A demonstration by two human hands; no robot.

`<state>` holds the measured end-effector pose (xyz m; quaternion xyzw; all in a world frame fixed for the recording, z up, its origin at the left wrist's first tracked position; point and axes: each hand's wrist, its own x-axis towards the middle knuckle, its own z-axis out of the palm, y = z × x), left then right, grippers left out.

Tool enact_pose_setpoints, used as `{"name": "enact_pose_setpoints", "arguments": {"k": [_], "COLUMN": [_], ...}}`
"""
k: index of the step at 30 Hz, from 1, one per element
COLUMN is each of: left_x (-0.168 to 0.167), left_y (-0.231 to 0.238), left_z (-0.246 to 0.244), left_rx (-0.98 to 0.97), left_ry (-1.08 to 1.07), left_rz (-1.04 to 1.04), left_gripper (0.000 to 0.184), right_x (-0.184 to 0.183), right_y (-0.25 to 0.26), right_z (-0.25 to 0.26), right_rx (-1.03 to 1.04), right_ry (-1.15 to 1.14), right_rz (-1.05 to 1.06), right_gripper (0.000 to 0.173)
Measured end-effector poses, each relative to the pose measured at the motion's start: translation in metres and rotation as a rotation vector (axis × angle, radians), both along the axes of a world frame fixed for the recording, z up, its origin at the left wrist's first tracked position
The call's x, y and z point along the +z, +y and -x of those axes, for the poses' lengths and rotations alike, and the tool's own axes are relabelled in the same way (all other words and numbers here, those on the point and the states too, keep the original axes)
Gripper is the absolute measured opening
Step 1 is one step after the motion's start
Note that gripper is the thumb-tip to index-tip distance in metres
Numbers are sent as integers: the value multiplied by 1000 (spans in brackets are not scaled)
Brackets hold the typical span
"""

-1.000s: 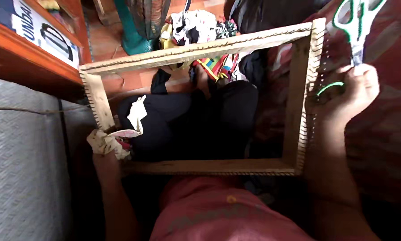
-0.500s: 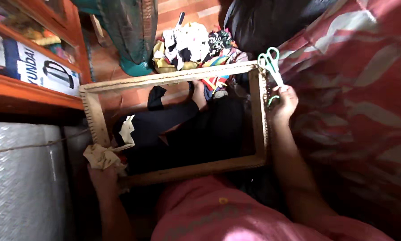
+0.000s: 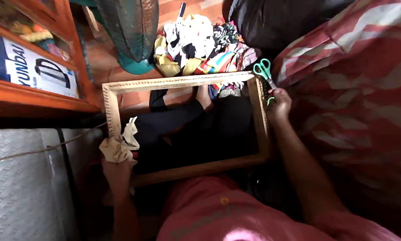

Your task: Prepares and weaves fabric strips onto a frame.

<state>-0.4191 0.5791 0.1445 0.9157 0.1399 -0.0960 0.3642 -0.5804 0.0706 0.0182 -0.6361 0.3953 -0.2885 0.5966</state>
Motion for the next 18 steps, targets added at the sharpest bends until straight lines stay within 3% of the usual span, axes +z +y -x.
{"name": "enact_pose_setpoints", "arguments": {"k": [2, 5, 7, 10, 13, 15, 16, 17, 18], "left_x": [9, 48, 65, 96, 119, 84, 44, 24, 32], "left_y": [-1, -14, -19, -44, -71, -75, -83, -94, -103], "left_z": [-6, -19, -32, -48, -53, -76, -100, -109, -103], "left_rx": [-18, -71, -104, -217, -423, -824, -1056, -1160, -1218], "left_ry": [-66, -250, -418, -631, -639, -695, -877, -926, -761], "left_rz": [34, 166, 349, 725, 926, 848, 768, 591, 324], "left_gripper": [54, 49, 51, 36, 28, 37, 47, 51, 49], "right_x": [-4, 10, 23, 42, 56, 58, 58, 57, 58], "right_y": [3, 2, 3, 14, 31, 40, 43, 46, 50], "right_z": [0, -4, -5, -13, -25, -32, -35, -37, -40], "right_rx": [24, -15, -48, -56, 2, 33, 49, 64, 75], "right_ry": [54, 60, -7, -138, -245, -242, -227, -214, -198], "right_rz": [-19, 31, 99, 182, 202, 191, 179, 167, 154], "right_gripper": [23, 22, 19, 18, 17, 19, 19, 20, 20]}}
